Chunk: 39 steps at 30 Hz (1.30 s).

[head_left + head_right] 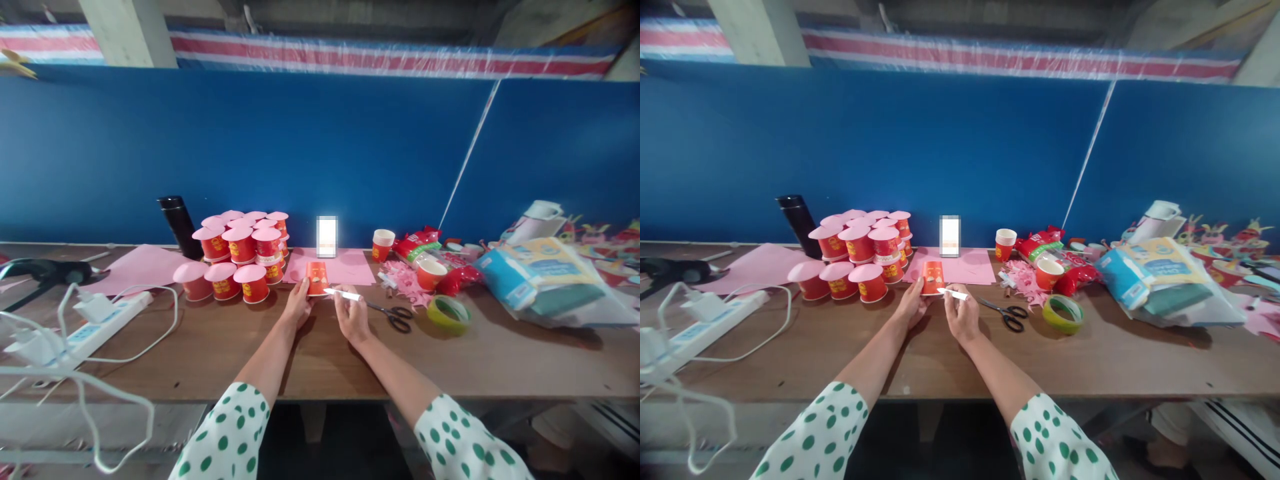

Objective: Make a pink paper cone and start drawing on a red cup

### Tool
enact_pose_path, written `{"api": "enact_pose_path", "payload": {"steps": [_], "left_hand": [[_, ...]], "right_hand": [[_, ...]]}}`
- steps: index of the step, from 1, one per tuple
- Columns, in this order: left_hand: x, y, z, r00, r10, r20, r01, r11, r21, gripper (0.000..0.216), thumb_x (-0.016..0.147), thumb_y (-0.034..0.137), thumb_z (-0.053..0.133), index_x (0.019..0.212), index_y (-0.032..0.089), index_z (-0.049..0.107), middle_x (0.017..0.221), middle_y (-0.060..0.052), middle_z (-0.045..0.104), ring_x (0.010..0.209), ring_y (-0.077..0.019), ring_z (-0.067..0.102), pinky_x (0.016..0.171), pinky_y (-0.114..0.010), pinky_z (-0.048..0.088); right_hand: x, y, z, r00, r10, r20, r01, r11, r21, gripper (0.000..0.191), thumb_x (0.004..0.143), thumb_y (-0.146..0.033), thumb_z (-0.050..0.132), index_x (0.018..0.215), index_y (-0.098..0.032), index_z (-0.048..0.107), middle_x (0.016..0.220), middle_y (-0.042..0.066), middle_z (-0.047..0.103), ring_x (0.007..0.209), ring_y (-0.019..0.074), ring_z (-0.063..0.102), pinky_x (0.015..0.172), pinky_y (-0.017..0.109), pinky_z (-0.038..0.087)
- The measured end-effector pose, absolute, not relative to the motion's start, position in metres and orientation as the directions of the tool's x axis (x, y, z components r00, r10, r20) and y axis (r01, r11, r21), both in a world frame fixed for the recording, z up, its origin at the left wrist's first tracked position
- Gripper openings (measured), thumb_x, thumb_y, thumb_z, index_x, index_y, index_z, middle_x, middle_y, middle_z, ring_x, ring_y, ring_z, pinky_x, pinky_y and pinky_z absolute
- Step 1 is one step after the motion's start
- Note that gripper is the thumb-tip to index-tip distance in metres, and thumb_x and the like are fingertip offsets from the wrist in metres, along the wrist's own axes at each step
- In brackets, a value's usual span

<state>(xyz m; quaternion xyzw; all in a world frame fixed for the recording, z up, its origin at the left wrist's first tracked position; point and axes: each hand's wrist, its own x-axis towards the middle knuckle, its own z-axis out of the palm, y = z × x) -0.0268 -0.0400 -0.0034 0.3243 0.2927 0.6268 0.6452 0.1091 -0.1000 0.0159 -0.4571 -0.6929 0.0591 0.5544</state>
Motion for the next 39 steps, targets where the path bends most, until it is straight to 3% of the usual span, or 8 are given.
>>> {"api": "enact_pose_path", "payload": {"steps": [31, 39], "left_hand": [[-0.0274, -0.0409, -0.003, 0.05, 0.998, 0.041, -0.602, -0.003, 0.798, 0.031, 0.079, 0.045, 0.061, 0.094, 0.017, 0.059, 0.099, -0.012, 0.067, 0.096, -0.0234, 0.064, 0.093, -0.041, 0.047], [-0.0267, -0.0421, -0.0024, 0.047, 0.998, 0.035, -0.612, 0.001, 0.791, 0.029, 0.08, 0.043, 0.06, 0.093, 0.017, 0.059, 0.096, -0.011, 0.067, 0.095, -0.0232, 0.064, 0.092, -0.041, 0.048]], "right_hand": [[0.1094, -0.1007, 0.0196, 0.054, 0.679, 0.732, 0.585, 0.573, -0.574, 0.027, 0.094, -0.029, 0.038, 0.087, -0.017, 0.061, 0.077, 0.008, 0.065, 0.061, 0.0171, 0.056, 0.062, 0.031, 0.045], [0.1088, -0.1006, 0.0185, 0.045, 0.689, 0.724, 0.562, 0.582, -0.588, 0.024, 0.094, -0.027, 0.039, 0.09, -0.017, 0.06, 0.084, 0.008, 0.065, 0.072, 0.0185, 0.06, 0.066, 0.03, 0.046]]}}
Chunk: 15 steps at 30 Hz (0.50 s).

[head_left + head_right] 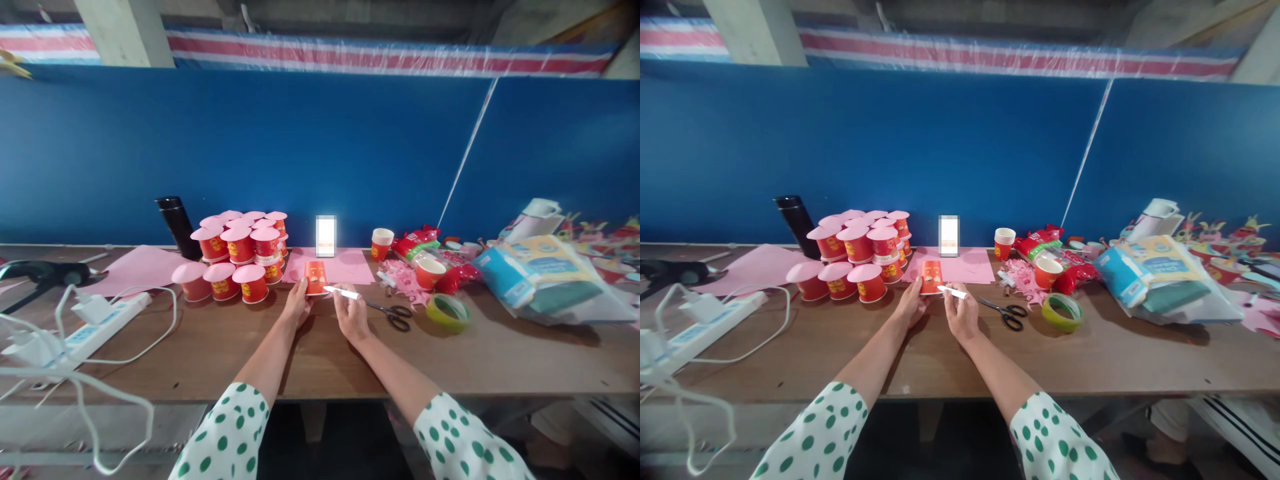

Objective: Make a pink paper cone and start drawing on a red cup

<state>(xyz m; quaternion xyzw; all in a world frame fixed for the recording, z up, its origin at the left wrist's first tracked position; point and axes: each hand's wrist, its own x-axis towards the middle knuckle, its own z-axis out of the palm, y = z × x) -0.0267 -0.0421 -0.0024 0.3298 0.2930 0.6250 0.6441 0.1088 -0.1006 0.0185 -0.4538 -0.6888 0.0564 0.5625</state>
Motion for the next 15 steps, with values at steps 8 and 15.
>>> {"api": "enact_pose_path", "payload": {"steps": [8, 15], "left_hand": [[-0.0265, -0.0412, -0.001, 0.046, 0.999, 0.021, -0.601, 0.011, 0.799, 0.027, 0.08, 0.039, 0.06, 0.094, 0.016, 0.059, 0.095, -0.011, 0.067, 0.087, -0.0206, 0.065, 0.088, -0.037, 0.049], [-0.0271, -0.0395, -0.004, 0.055, 0.998, 0.042, -0.575, -0.002, 0.818, 0.031, 0.079, 0.043, 0.061, 0.096, 0.017, 0.058, 0.098, -0.012, 0.066, 0.091, -0.0209, 0.064, 0.089, -0.037, 0.048]], "right_hand": [[0.1072, -0.101, 0.0161, 0.009, 0.686, 0.728, 0.562, 0.598, -0.571, 0.022, 0.093, -0.028, 0.041, 0.087, -0.018, 0.06, 0.079, 0.006, 0.064, 0.061, 0.0157, 0.056, 0.061, 0.029, 0.044], [0.107, -0.1024, 0.0168, -0.008, 0.709, 0.705, 0.56, 0.587, -0.584, 0.022, 0.093, -0.028, 0.041, 0.088, -0.018, 0.059, 0.077, 0.006, 0.064, 0.062, 0.0155, 0.056, 0.06, 0.028, 0.044]]}}
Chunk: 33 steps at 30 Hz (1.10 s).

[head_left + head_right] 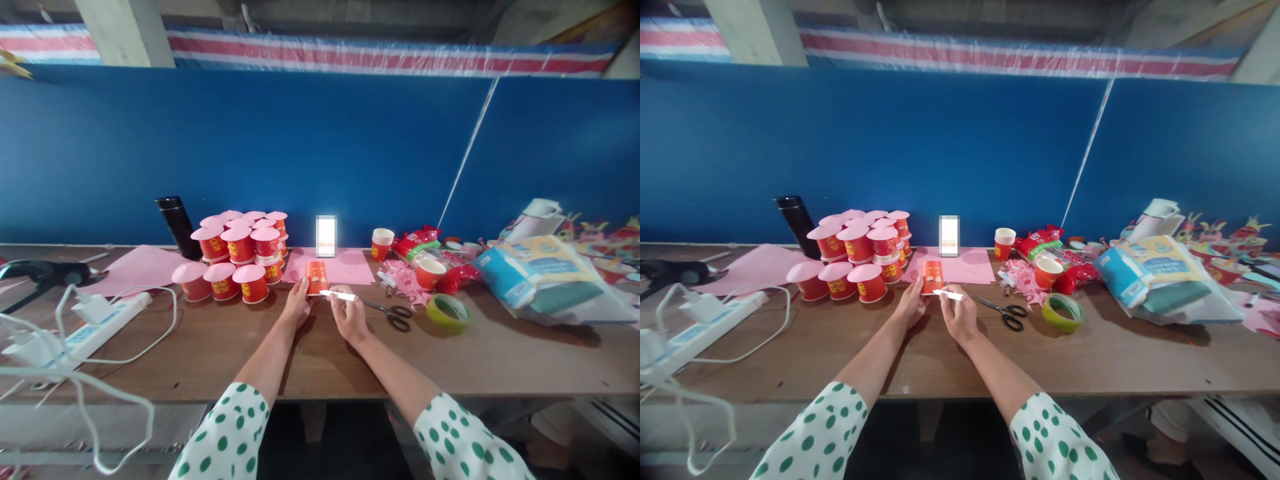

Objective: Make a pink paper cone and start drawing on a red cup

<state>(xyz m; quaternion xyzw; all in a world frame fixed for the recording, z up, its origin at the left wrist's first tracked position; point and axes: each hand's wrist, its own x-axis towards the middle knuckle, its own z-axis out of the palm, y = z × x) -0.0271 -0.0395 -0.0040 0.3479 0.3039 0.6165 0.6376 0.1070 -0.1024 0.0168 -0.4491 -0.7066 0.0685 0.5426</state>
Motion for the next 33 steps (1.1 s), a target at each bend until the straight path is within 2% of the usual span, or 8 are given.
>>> {"api": "enact_pose_path", "payload": {"steps": [6, 14, 22, 33], "left_hand": [[-0.0268, -0.0412, -0.0022, 0.066, 0.997, 0.046, -0.586, 0.002, 0.811, 0.031, 0.079, 0.042, 0.061, 0.095, 0.015, 0.059, 0.096, -0.011, 0.067, 0.087, -0.0201, 0.065, 0.087, -0.037, 0.049], [-0.0263, -0.0427, 0.0003, 0.077, 0.997, 0.028, -0.609, 0.025, 0.793, 0.032, 0.075, 0.036, 0.067, 0.098, 0.016, 0.06, 0.095, -0.01, 0.068, 0.088, -0.0196, 0.065, 0.086, -0.036, 0.049], [-0.0268, -0.0425, -0.0008, 0.079, 0.996, 0.029, -0.619, 0.026, 0.785, 0.034, 0.07, 0.035, 0.072, 0.097, 0.016, 0.061, 0.093, -0.008, 0.068, 0.086, -0.0184, 0.065, 0.082, -0.034, 0.05], [-0.0254, -0.0427, 0.0002, 0.064, 0.998, 0.017, -0.617, 0.026, 0.787, 0.03, 0.073, 0.035, 0.069, 0.096, 0.016, 0.06, 0.092, -0.008, 0.068, 0.083, -0.0175, 0.066, 0.083, -0.034, 0.05]], "right_hand": [[0.1069, -0.1035, 0.0181, -0.024, 0.705, 0.709, 0.557, 0.598, -0.576, 0.021, 0.093, -0.028, 0.041, 0.089, -0.018, 0.059, 0.079, 0.006, 0.064, 0.06, 0.0148, 0.055, 0.06, 0.027, 0.044], [0.1067, -0.104, 0.0197, -0.039, 0.692, 0.721, 0.533, 0.625, -0.57, 0.021, 0.093, -0.028, 0.042, 0.095, -0.018, 0.06, 0.085, 0.007, 0.065, 0.072, 0.0171, 0.06, 0.064, 0.027, 0.046], [0.1065, -0.103, 0.0198, -0.049, 0.669, 0.742, 0.551, 0.637, -0.539, 0.021, 0.093, -0.026, 0.041, 0.1, -0.018, 0.06, 0.089, 0.008, 0.066, 0.074, 0.0173, 0.061, 0.066, 0.028, 0.047], [0.1068, -0.103, 0.0171, -0.04, 0.7, 0.713, 0.552, 0.61, -0.569, 0.019, 0.092, -0.027, 0.043, 0.094, -0.018, 0.06, 0.085, 0.007, 0.067, 0.073, 0.0176, 0.062, 0.067, 0.028, 0.048]]}}
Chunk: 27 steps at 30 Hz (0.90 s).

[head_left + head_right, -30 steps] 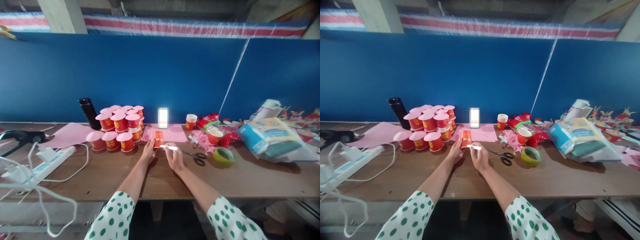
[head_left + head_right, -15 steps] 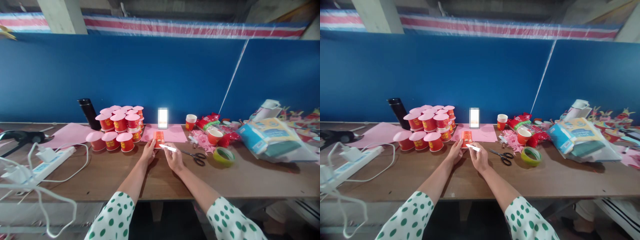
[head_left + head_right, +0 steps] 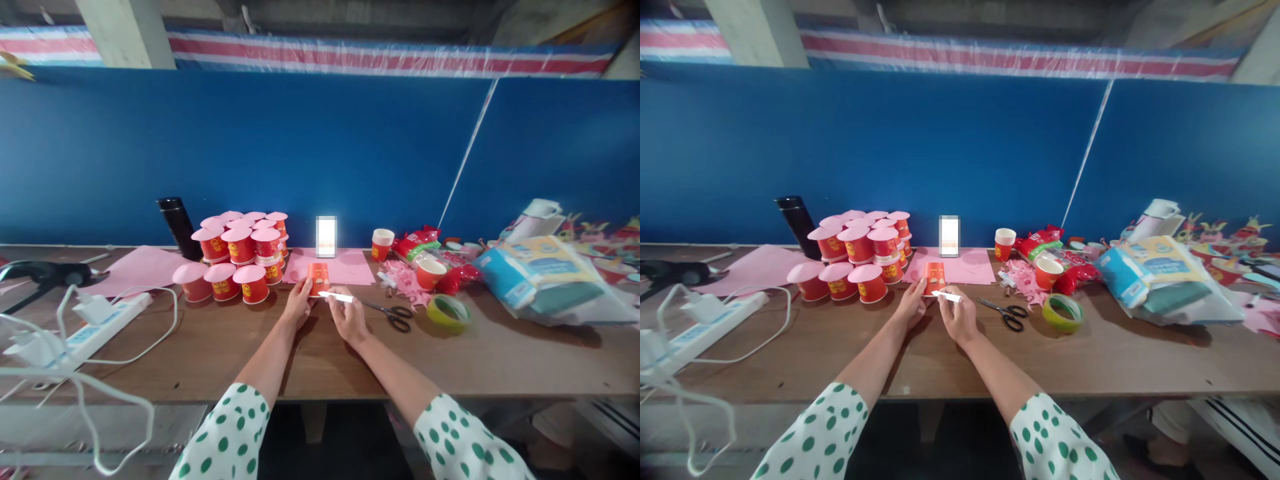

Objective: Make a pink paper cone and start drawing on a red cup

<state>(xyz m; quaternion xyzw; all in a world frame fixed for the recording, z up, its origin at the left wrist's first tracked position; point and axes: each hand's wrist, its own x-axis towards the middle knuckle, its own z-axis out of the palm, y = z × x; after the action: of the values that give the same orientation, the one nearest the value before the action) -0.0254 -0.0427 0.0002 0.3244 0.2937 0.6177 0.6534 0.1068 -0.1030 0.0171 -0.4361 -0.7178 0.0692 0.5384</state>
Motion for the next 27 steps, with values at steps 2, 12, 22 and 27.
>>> {"api": "enact_pose_path", "payload": {"steps": [2, 12, 22, 27], "left_hand": [[-0.0256, -0.0431, 0.0006, 0.068, 0.998, 0.019, -0.618, 0.027, 0.786, 0.029, 0.074, 0.034, 0.068, 0.096, 0.016, 0.061, 0.093, -0.009, 0.068, 0.084, -0.018, 0.066, 0.083, -0.034, 0.05], [-0.0262, -0.0439, 0.0016, 0.071, 0.997, 0.02, -0.598, 0.026, 0.801, 0.028, 0.076, 0.035, 0.066, 0.096, 0.017, 0.059, 0.095, -0.009, 0.067, 0.086, -0.0184, 0.065, 0.086, -0.035, 0.049], [-0.0261, -0.0442, 0.0021, 0.064, 0.998, 0.025, -0.614, 0.02, 0.789, 0.027, 0.076, 0.035, 0.066, 0.095, 0.016, 0.06, 0.095, -0.011, 0.067, 0.089, -0.0207, 0.065, 0.087, -0.037, 0.048], [-0.026, -0.0427, 0.0, 0.051, 0.999, 0.018, -0.61, 0.016, 0.793, 0.029, 0.076, 0.037, 0.066, 0.095, 0.016, 0.059, 0.096, -0.011, 0.067, 0.091, -0.0219, 0.065, 0.087, -0.038, 0.048]], "right_hand": [[0.1073, -0.1025, 0.0176, -0.023, 0.695, 0.718, 0.543, 0.612, -0.575, 0.021, 0.093, -0.027, 0.042, 0.097, -0.018, 0.061, 0.087, 0.007, 0.067, 0.076, 0.0182, 0.062, 0.069, 0.029, 0.048], [0.1065, -0.1018, 0.0178, -0.018, 0.695, 0.719, 0.516, 0.622, -0.589, 0.024, 0.092, -0.029, 0.042, 0.097, -0.018, 0.063, 0.087, 0.008, 0.068, 0.073, 0.0177, 0.062, 0.067, 0.029, 0.05], [0.106, -0.1025, 0.0185, -0.006, 0.672, 0.741, 0.539, 0.626, -0.563, 0.024, 0.094, -0.028, 0.039, 0.093, -0.018, 0.062, 0.084, 0.008, 0.067, 0.07, 0.0173, 0.061, 0.067, 0.028, 0.048], [0.1069, -0.1006, 0.0153, 0.004, 0.672, 0.74, 0.555, 0.614, -0.561, 0.024, 0.094, -0.029, 0.04, 0.091, -0.017, 0.061, 0.083, 0.008, 0.067, 0.065, 0.0164, 0.059, 0.065, 0.029, 0.047]]}}
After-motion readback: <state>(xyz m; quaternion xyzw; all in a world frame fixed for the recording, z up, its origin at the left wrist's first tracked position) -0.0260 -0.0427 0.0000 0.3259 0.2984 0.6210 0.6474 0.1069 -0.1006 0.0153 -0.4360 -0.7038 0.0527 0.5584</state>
